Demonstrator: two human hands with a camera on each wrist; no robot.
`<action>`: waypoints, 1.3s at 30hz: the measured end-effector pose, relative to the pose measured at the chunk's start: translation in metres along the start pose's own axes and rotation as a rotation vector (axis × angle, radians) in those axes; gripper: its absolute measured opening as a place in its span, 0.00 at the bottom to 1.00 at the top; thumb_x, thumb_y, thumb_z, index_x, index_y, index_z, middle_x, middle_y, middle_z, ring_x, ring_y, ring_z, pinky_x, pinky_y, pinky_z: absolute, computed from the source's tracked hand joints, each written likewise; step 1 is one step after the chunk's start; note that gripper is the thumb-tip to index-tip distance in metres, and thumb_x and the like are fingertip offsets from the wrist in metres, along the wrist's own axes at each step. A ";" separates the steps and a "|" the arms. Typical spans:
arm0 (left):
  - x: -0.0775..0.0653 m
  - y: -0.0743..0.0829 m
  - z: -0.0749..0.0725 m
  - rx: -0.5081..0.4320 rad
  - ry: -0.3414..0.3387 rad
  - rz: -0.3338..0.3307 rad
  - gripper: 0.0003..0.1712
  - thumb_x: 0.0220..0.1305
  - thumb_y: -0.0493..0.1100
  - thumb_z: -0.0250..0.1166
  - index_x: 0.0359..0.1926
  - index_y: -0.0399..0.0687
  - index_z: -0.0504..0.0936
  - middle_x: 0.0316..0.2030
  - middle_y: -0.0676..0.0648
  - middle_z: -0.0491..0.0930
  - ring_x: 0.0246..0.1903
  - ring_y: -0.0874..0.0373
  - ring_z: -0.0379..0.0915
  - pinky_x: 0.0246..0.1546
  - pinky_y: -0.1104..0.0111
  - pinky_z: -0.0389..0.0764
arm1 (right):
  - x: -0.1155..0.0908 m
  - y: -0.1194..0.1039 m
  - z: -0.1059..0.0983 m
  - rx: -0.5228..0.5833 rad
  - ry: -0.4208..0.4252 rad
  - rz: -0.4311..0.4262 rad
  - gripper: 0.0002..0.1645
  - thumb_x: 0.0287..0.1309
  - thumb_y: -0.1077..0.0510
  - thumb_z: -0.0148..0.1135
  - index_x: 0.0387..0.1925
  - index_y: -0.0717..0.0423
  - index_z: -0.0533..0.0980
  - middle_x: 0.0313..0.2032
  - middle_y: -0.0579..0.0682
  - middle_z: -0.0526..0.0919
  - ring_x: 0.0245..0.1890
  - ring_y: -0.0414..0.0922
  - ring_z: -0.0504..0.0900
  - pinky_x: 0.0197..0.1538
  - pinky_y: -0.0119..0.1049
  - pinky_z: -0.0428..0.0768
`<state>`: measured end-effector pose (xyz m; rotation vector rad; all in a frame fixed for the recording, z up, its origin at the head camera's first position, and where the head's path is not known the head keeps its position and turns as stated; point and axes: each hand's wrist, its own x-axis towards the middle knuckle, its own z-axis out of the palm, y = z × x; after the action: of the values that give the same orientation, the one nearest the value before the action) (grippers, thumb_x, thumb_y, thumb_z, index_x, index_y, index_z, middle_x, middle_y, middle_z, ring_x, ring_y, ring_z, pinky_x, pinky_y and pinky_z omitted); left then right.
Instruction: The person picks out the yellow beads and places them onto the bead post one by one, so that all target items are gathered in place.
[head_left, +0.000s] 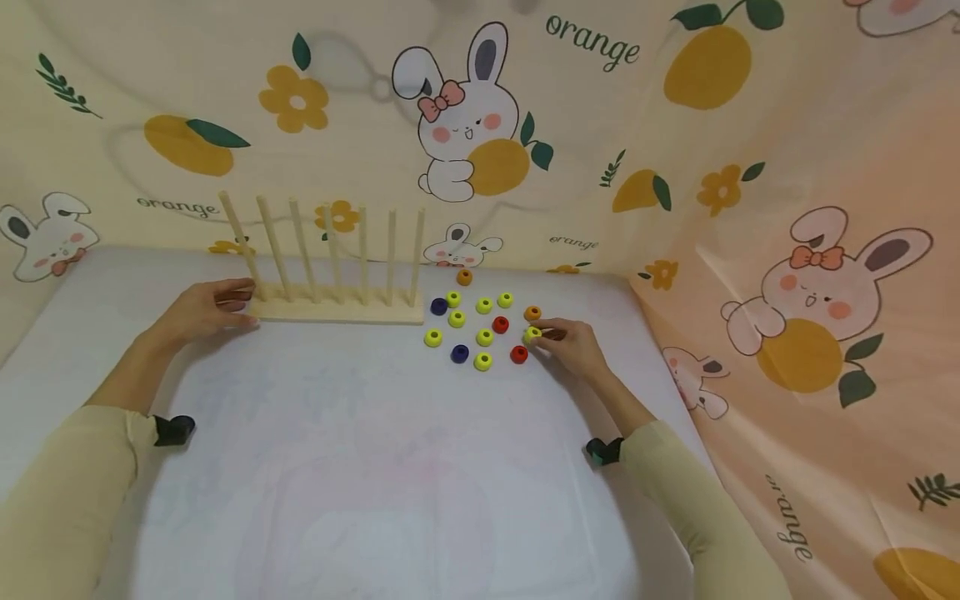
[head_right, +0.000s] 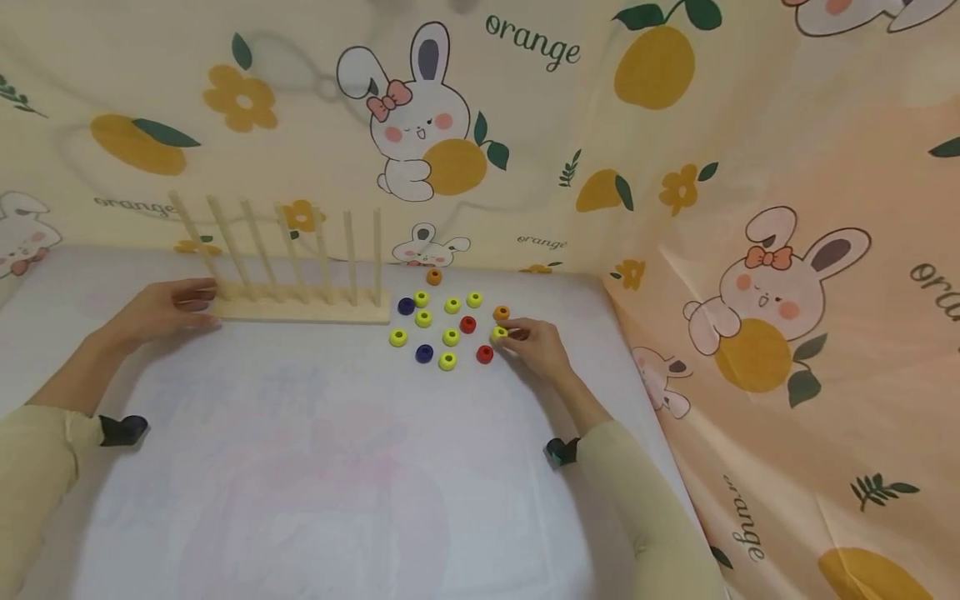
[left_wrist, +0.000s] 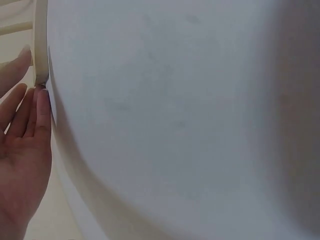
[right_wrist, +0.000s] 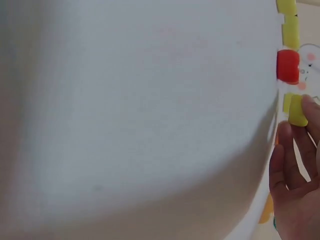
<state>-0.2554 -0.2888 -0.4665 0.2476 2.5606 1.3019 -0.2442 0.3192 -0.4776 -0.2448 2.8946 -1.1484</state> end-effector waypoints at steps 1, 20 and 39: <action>0.001 0.000 0.000 -0.002 -0.001 -0.006 0.46 0.61 0.41 0.72 0.72 0.28 0.59 0.66 0.26 0.65 0.61 0.44 0.70 0.43 0.91 0.69 | 0.001 -0.001 0.000 -0.002 -0.004 -0.004 0.20 0.55 0.54 0.74 0.51 0.49 0.85 0.48 0.50 0.86 0.41 0.47 0.84 0.46 0.42 0.82; 0.007 -0.006 0.000 -0.008 -0.035 -0.061 0.47 0.63 0.40 0.70 0.73 0.25 0.54 0.67 0.23 0.61 0.64 0.34 0.62 0.41 0.91 0.68 | 0.012 -0.051 -0.010 0.049 -0.039 -0.144 0.19 0.57 0.59 0.73 0.51 0.50 0.84 0.45 0.47 0.87 0.40 0.44 0.84 0.46 0.38 0.85; 0.007 -0.001 -0.002 -0.029 -0.048 -0.073 0.48 0.63 0.39 0.69 0.73 0.25 0.51 0.68 0.23 0.58 0.66 0.32 0.59 0.41 0.91 0.66 | 0.040 -0.139 -0.014 0.041 -0.115 -0.330 0.20 0.59 0.57 0.72 0.54 0.52 0.83 0.43 0.47 0.86 0.39 0.41 0.84 0.44 0.35 0.85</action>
<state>-0.2622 -0.2888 -0.4674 0.1754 2.4850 1.2898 -0.2652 0.2226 -0.3707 -0.7836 2.7953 -1.1851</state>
